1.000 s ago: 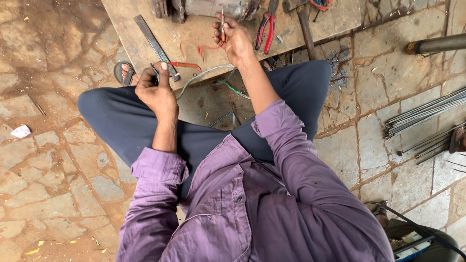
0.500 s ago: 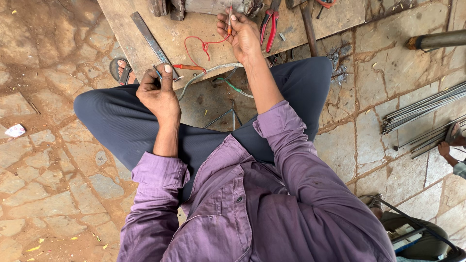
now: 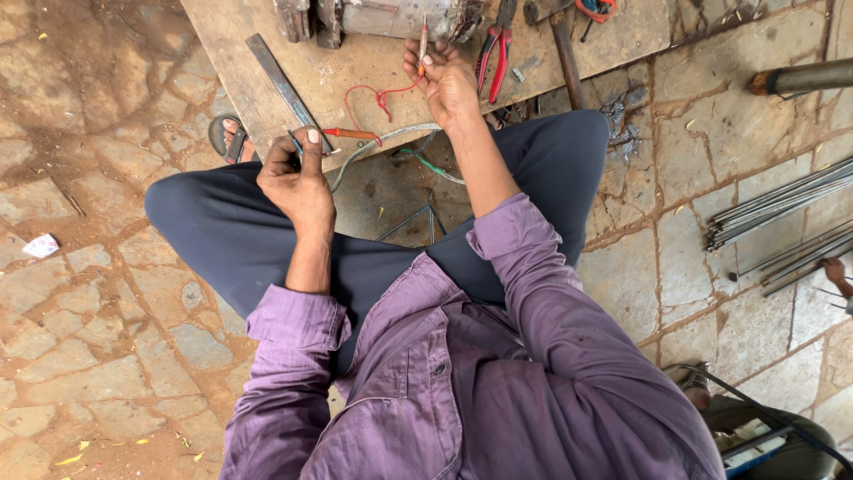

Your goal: The person repairs a water pump by stripping wires and making electrical connections. The person uses pliers to strip and twist electrical wires together while the pump unit sits on a wooden surface.

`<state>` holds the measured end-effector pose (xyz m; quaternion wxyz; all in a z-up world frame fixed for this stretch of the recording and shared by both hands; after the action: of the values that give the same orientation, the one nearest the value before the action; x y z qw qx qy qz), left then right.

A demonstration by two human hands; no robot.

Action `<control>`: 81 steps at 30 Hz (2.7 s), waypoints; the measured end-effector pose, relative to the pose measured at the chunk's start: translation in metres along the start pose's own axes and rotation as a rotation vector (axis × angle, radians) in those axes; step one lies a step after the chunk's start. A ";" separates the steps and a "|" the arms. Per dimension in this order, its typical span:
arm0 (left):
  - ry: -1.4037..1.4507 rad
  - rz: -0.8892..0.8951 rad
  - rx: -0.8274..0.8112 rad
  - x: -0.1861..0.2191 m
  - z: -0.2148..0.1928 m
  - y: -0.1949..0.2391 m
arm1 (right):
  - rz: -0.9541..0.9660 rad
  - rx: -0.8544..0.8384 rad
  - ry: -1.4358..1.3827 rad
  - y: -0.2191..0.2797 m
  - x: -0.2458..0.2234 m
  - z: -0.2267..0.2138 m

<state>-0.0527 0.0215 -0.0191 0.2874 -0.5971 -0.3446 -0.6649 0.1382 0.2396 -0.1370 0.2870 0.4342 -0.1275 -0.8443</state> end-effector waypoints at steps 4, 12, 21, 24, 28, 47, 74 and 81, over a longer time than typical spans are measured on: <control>0.027 0.009 -0.009 0.000 0.001 0.000 | 0.011 0.077 -0.036 -0.003 0.007 -0.007; 0.012 -0.002 -0.023 0.003 0.005 0.000 | -0.021 0.108 -0.043 -0.004 0.015 -0.012; -0.117 0.101 -0.221 0.006 0.016 0.001 | -0.050 0.019 0.477 0.071 0.002 0.024; -0.116 0.131 -0.349 0.010 0.023 0.008 | -0.155 -0.218 0.668 0.120 -0.002 0.038; -0.128 0.077 -0.473 0.009 0.033 0.017 | -0.243 -0.270 0.943 0.172 -0.003 0.043; 0.002 -0.195 -0.636 -0.028 0.042 0.048 | -0.271 -0.066 0.877 0.193 -0.016 0.005; -0.021 -0.089 -0.668 -0.011 0.047 0.056 | -0.454 -0.177 0.990 0.203 -0.031 0.024; -0.042 -0.089 -0.675 -0.009 0.047 0.058 | -0.522 -0.202 1.015 0.211 -0.041 0.036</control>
<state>0.0221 0.0246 -0.0194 0.0371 -0.6563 -0.1366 -0.7411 0.2069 0.0932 0.0087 0.1342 0.7724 0.2187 -0.5810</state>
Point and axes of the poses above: each hand's wrist, its own y-axis away from the middle knuckle, its own z-axis out of the palm, x = y × z, the point moved 2 cm from there along -y, towards the middle knuckle, and after that the axes turned 3 degrees about z, right-handed, at the moved point
